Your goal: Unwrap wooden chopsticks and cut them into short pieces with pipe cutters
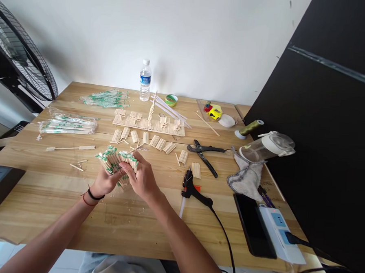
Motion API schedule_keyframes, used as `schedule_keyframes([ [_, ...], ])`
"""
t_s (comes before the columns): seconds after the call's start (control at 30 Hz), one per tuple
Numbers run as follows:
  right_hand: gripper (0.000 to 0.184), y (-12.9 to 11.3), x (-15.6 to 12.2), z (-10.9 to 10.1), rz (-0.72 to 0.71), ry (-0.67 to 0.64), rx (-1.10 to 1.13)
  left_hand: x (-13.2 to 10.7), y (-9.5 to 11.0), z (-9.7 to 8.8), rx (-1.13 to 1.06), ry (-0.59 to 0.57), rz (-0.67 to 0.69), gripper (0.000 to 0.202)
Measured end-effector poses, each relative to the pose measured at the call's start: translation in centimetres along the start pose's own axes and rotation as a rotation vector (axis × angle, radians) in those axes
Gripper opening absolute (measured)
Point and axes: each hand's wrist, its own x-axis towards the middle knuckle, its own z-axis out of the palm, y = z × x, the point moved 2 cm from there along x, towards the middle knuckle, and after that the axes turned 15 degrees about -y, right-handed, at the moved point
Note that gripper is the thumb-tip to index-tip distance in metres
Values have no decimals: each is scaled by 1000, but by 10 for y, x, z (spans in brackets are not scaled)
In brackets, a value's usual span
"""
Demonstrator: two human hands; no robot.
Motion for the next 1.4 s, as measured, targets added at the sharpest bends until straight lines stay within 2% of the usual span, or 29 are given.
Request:
schedule_keyframes([
  [0.2,28,-8,-4,-9,73,-22,24,4,11,-9,80,53,-7,28],
  [0.37,24,-11,-3,-8,93,25,19,4,23,-15,171,-51,21,26],
  [0.53,19,-10,0,-5,107,45,11,-5,32,-22,189,-92,-83,28],
  [0.9,27,-8,-8,13,184,-67,83,-30,31,-29,71,-13,-313,35],
  [1.2,28,-4,-10,25,229,-158,216,-39,25,-28,63,-29,-344,37],
  [1.33,30,-3,-11,28,255,-188,283,-45,27,-33,62,-13,-345,36],
  [1.4,31,-3,-11,28,238,-201,308,-48,28,-36,56,-47,-348,39],
])
